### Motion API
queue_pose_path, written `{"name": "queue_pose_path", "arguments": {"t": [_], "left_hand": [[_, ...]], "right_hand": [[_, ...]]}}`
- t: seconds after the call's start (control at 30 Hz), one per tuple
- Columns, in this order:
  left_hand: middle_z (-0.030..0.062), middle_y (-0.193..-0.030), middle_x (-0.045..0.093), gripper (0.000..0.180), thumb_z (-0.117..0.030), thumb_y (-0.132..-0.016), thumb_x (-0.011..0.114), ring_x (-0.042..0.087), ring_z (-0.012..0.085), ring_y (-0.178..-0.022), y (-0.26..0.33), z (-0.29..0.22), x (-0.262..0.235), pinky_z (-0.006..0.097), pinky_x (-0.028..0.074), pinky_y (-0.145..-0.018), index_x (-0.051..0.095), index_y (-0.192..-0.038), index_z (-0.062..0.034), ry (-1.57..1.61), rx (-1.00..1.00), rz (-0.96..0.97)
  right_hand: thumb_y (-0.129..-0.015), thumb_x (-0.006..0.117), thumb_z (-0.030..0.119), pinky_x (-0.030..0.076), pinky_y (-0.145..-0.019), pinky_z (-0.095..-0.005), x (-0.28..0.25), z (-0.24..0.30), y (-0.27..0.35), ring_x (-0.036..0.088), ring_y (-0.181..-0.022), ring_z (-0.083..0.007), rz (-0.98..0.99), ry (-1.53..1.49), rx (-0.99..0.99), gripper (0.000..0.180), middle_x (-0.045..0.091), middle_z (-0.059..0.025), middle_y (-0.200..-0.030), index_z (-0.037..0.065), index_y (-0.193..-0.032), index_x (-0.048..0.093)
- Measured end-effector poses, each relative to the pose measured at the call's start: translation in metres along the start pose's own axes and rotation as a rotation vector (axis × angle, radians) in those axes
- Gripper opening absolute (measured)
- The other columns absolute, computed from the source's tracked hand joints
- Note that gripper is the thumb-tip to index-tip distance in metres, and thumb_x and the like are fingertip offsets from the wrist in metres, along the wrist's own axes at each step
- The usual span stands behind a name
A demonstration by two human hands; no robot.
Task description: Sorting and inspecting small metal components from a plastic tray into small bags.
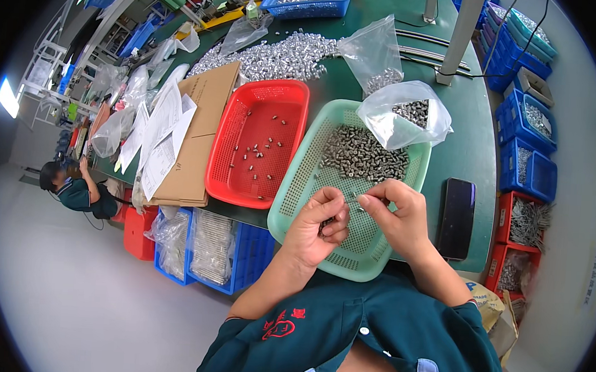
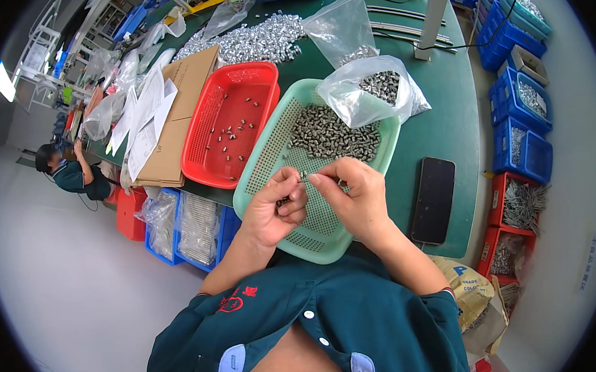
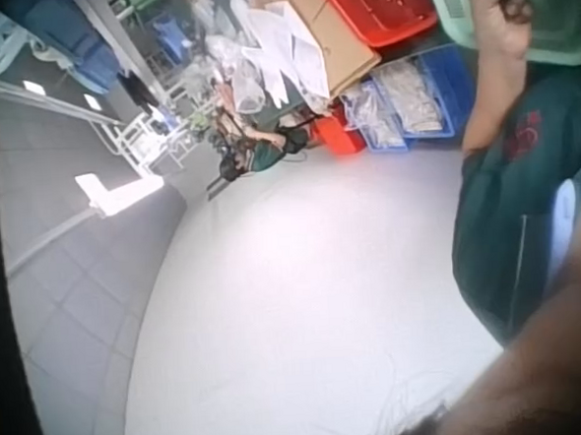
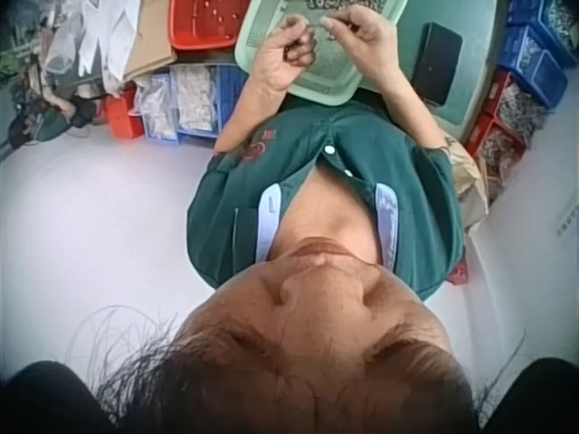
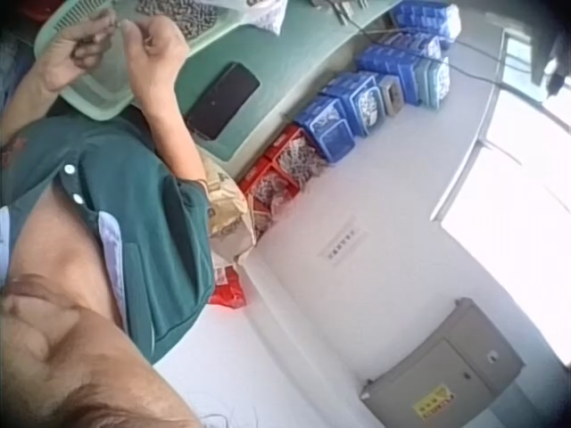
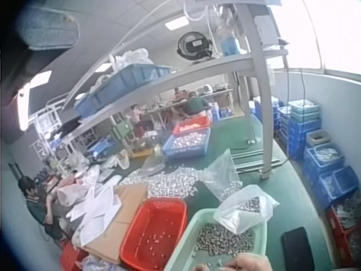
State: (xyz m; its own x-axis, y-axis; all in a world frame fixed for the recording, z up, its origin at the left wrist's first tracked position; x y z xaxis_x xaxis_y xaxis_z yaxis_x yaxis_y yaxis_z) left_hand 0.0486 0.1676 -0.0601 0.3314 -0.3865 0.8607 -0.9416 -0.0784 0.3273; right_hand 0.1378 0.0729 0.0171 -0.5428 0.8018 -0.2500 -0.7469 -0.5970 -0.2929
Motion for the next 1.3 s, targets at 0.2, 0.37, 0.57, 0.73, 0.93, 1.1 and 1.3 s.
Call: {"name": "queue_pose_path", "arguments": {"t": [0.2,0.37,0.57,0.73,0.93,1.1,1.3], "left_hand": [[0.0035,-0.07,0.056,0.007,-0.008,-0.086,0.063,0.036,0.0061,-0.046,0.002,-0.002,-0.003,0.019,0.027,-0.041,0.057,-0.088,-0.0113,-0.07,0.021,-0.068],[0.0038,-0.071,0.057,0.006,-0.01,-0.087,0.063,0.037,0.006,-0.047,0.003,-0.003,0.002,0.019,0.028,-0.041,0.056,-0.087,-0.0106,-0.142,0.042,-0.054],[0.0046,-0.074,0.057,0.01,-0.017,-0.09,0.061,0.037,0.0061,-0.047,0.01,-0.004,0.011,0.02,0.028,-0.042,0.057,-0.092,-0.0075,-0.153,-0.001,-0.13],[0.004,-0.072,0.057,0.012,-0.019,-0.091,0.058,0.036,0.0046,-0.046,0.008,-0.005,0.012,0.018,0.027,-0.042,0.057,-0.095,-0.007,-0.308,0.014,-0.106],[0.0032,-0.07,0.056,0.007,-0.014,-0.091,0.056,0.036,0.0043,-0.046,0.007,-0.007,0.005,0.017,0.026,-0.041,0.056,-0.093,-0.0073,-0.332,0.048,-0.163],[0.0034,-0.07,0.053,0.009,-0.015,-0.092,0.053,0.035,0.0053,-0.046,0.006,-0.008,-0.002,0.019,0.026,-0.041,0.055,-0.094,-0.0065,-0.259,0.021,-0.191],[0.0075,-0.083,0.054,0.026,-0.03,-0.097,0.045,0.044,0.0102,-0.06,-0.007,0.0,-0.016,0.022,0.035,-0.048,0.053,-0.096,-0.0048,0.187,-0.056,-0.058]], "right_hand": [[-0.073,0.073,0.005,0.044,-0.054,-0.0286,0.003,0.024,0.001,0.057,-0.06,-0.0177,0.012,0.162,-0.315,0.011,0.061,-0.0067,-0.069,0.001,-0.076,0.063],[-0.071,0.075,0.009,0.043,-0.049,-0.0327,0.007,0.008,0.001,0.057,-0.055,-0.0232,-0.016,0.051,-0.143,0.015,0.058,-0.0081,-0.062,0.001,-0.069,0.062],[-0.08,0.071,0.016,0.04,-0.048,-0.0319,0.009,-0.012,0.001,0.05,-0.051,-0.0178,0.047,-0.047,0.129,0.023,0.053,-0.0091,-0.058,-0.001,-0.069,0.061],[-0.082,0.069,0.016,0.04,-0.049,-0.031,0.011,-0.018,0.0,0.048,-0.052,-0.0167,0.071,-0.039,0.111,0.023,0.051,-0.0087,-0.058,-0.001,-0.071,0.061],[-0.083,0.068,0.012,0.042,-0.053,-0.0285,0.013,-0.004,-0.002,0.052,-0.057,-0.0166,0.045,-0.025,-0.017,0.015,0.055,-0.0088,-0.065,0.0,-0.077,0.061],[-0.082,0.067,0.008,0.042,-0.054,-0.0249,-0.01,-0.02,-0.002,0.051,-0.059,-0.01,-0.113,-0.153,0.118,0.013,0.057,-0.0049,-0.067,-0.001,-0.078,0.06],[-0.083,0.067,0.01,0.041,-0.054,-0.0243,-0.011,-0.017,-0.004,0.049,-0.059,-0.0093,-0.105,-0.103,0.071,0.015,0.056,-0.0047,-0.066,-0.001,-0.077,0.059]]}}
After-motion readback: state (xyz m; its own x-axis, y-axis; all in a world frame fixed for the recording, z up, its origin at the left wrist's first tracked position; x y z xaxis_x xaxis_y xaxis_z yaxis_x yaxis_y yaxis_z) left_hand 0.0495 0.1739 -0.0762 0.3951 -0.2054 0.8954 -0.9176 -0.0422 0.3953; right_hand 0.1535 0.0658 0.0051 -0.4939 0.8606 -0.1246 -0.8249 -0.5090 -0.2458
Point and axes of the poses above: each hand's wrist, its own y-axis away from the middle knuckle, its own x-axis out of the palm, z = x × y, the point moved 9 cm from there along -y, towards the middle knuckle
